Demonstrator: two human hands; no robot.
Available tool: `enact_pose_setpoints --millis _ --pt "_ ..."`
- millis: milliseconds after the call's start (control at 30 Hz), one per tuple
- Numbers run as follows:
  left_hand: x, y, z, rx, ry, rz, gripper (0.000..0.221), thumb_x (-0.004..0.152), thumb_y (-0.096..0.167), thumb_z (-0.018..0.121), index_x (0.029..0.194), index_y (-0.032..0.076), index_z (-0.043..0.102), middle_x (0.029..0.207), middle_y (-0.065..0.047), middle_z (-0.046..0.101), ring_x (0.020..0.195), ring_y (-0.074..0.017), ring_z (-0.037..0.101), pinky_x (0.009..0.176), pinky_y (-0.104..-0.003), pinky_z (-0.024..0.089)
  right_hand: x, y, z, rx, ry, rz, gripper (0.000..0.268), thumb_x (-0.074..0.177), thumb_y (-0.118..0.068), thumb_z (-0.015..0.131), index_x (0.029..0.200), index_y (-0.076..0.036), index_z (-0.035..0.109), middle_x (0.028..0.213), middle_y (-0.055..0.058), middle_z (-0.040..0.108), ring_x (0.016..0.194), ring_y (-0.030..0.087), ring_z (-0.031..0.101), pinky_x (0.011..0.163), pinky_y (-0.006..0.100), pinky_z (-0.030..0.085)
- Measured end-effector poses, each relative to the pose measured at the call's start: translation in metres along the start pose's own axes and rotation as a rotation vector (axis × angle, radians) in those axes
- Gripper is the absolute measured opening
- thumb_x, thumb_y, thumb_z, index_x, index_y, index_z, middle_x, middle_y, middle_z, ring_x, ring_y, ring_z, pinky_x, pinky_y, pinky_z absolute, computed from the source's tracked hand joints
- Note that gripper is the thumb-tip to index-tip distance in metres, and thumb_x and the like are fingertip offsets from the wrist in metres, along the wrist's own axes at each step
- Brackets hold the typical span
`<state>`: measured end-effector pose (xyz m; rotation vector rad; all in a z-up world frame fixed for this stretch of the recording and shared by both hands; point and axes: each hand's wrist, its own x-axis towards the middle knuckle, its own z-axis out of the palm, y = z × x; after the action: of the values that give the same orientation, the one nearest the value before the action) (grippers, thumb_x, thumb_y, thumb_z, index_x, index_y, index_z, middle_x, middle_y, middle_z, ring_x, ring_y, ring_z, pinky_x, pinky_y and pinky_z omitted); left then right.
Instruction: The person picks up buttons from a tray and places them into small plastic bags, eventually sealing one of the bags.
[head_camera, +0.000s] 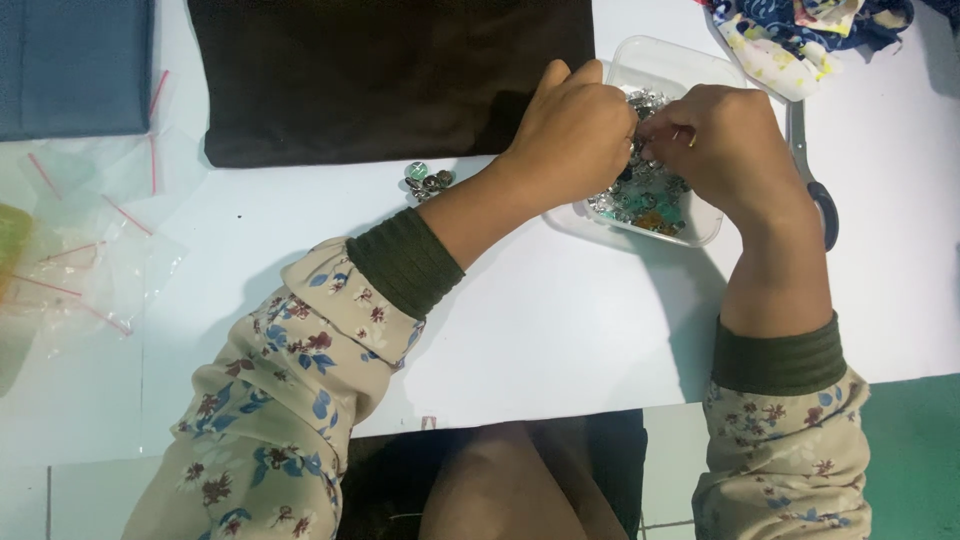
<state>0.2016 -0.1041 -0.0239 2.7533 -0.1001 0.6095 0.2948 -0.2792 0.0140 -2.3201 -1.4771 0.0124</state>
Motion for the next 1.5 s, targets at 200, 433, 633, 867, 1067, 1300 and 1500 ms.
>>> enact_pose_setpoints --millis 200,433,633,867,1067,1300,1500 --pt "0.000 0.000 0.002 0.060 0.005 0.024 0.036 0.088 0.017 0.064 0.053 0.018 0.061 0.056 0.004 0.059 0.082 -0.0273 0.056 0.077 -0.045 0.035 0.000 0.000 0.000 0.017 -0.014 0.040 0.029 0.082 0.008 0.066 0.097 -0.010 0.081 0.086 0.005 0.076 0.079 0.018 0.070 0.071 0.031 0.053" --pt "0.002 0.001 -0.042 0.087 0.279 0.110 0.021 0.088 0.012 0.060 0.071 0.018 0.070 0.067 0.003 0.065 0.071 -0.0281 0.058 0.072 -0.046 0.034 0.000 -0.025 -0.009 -0.007 0.243 -0.149 0.014 0.098 0.010 0.073 0.103 -0.001 0.080 0.095 0.011 0.074 0.074 0.025 0.062 0.071 0.037 0.048" --pt "-0.030 -0.024 -0.103 -0.060 0.399 0.111 0.008 0.091 0.018 0.067 0.089 0.019 0.075 0.078 0.004 0.072 0.076 -0.0247 0.060 0.072 -0.045 0.036 0.004 -0.079 -0.004 0.080 0.510 -0.374 0.012 0.108 0.023 0.077 0.108 0.011 0.076 0.099 0.022 0.071 0.084 0.031 0.064 0.066 0.036 0.053" --pt "-0.106 -0.046 -0.137 -0.210 0.353 -0.005 0.014 0.090 0.008 0.071 0.083 0.020 0.070 0.064 0.008 0.059 0.058 -0.0155 0.051 0.077 -0.040 0.046 0.006 -0.158 0.018 0.069 0.620 -0.666 0.020 0.097 0.019 0.076 0.086 0.011 0.062 0.085 0.022 0.067 0.075 0.033 0.064 0.067 0.040 0.051" --pt "-0.164 -0.053 -0.147 -0.171 0.246 -0.126 0.008 0.084 0.010 0.079 0.084 0.017 0.075 0.070 0.002 0.070 0.067 -0.0209 0.067 0.072 -0.037 0.044 0.009 -0.175 0.054 0.349 0.457 -0.399 0.015 0.089 0.009 0.079 0.098 -0.003 0.078 0.081 0.008 0.071 0.058 0.022 0.060 0.055 0.031 0.053" --pt "-0.192 -0.055 -0.134 -0.317 0.156 -0.292 0.009 0.079 0.008 0.079 0.084 0.015 0.077 0.071 0.000 0.074 0.067 -0.0237 0.068 0.070 -0.037 0.049 0.007 -0.174 0.076 0.616 0.271 -0.028 0.013 0.092 0.003 0.079 0.103 -0.004 0.079 0.082 0.013 0.074 0.071 0.024 0.070 0.056 0.029 0.057" --pt "-0.192 -0.050 -0.130 -0.287 0.140 -0.370 0.008 0.080 0.011 0.078 0.084 0.018 0.077 0.071 0.005 0.071 0.068 -0.0184 0.066 0.075 -0.037 0.047 0.003 -0.183 0.083 0.646 0.197 -0.009 0.013 0.092 0.001 0.078 0.103 -0.005 0.080 0.080 0.012 0.073 0.068 0.021 0.068 0.054 0.028 0.055"
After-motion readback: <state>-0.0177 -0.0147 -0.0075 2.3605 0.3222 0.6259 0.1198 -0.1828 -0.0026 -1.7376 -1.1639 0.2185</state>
